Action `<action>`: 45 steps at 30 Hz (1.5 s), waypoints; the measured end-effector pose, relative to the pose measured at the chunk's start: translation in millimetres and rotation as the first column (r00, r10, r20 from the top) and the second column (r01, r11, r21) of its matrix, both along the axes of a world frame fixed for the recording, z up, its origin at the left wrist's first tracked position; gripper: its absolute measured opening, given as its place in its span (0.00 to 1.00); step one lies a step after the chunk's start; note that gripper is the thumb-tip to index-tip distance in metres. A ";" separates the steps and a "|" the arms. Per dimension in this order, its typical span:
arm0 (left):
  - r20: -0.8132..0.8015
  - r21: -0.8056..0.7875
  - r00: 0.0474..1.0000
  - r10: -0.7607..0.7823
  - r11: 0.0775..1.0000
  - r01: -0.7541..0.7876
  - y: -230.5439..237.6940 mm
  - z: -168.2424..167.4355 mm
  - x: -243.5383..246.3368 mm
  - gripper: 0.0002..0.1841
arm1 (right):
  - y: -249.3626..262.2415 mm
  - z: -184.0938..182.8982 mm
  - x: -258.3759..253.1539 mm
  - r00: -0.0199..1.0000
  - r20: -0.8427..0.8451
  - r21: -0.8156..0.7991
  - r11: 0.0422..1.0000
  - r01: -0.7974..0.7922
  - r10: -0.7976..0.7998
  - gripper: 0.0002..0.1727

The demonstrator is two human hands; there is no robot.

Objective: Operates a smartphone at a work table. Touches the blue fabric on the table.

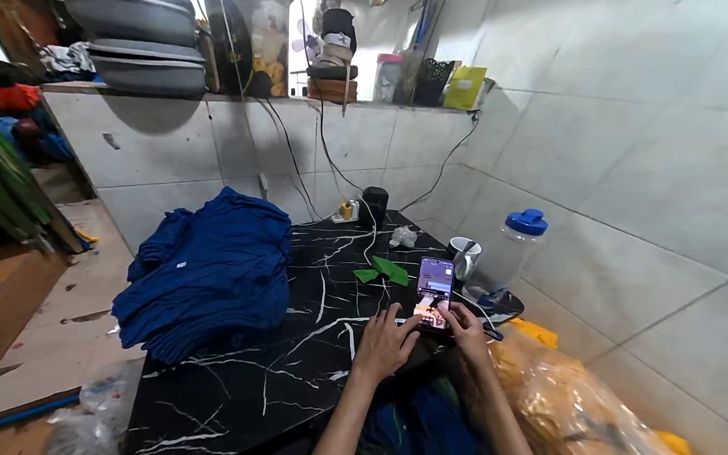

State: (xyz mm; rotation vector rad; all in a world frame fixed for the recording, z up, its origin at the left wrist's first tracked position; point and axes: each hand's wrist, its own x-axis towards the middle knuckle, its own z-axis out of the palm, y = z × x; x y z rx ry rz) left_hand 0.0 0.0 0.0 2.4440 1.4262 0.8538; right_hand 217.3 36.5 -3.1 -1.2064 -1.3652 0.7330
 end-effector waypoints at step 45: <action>0.042 -0.005 0.993 0.107 0.994 -0.107 11.0 0.8 5.6 0.25 | 1.6 -0.6 -2.4 0.998 -0.050 0.030 0.999 0.033 -0.032 0.13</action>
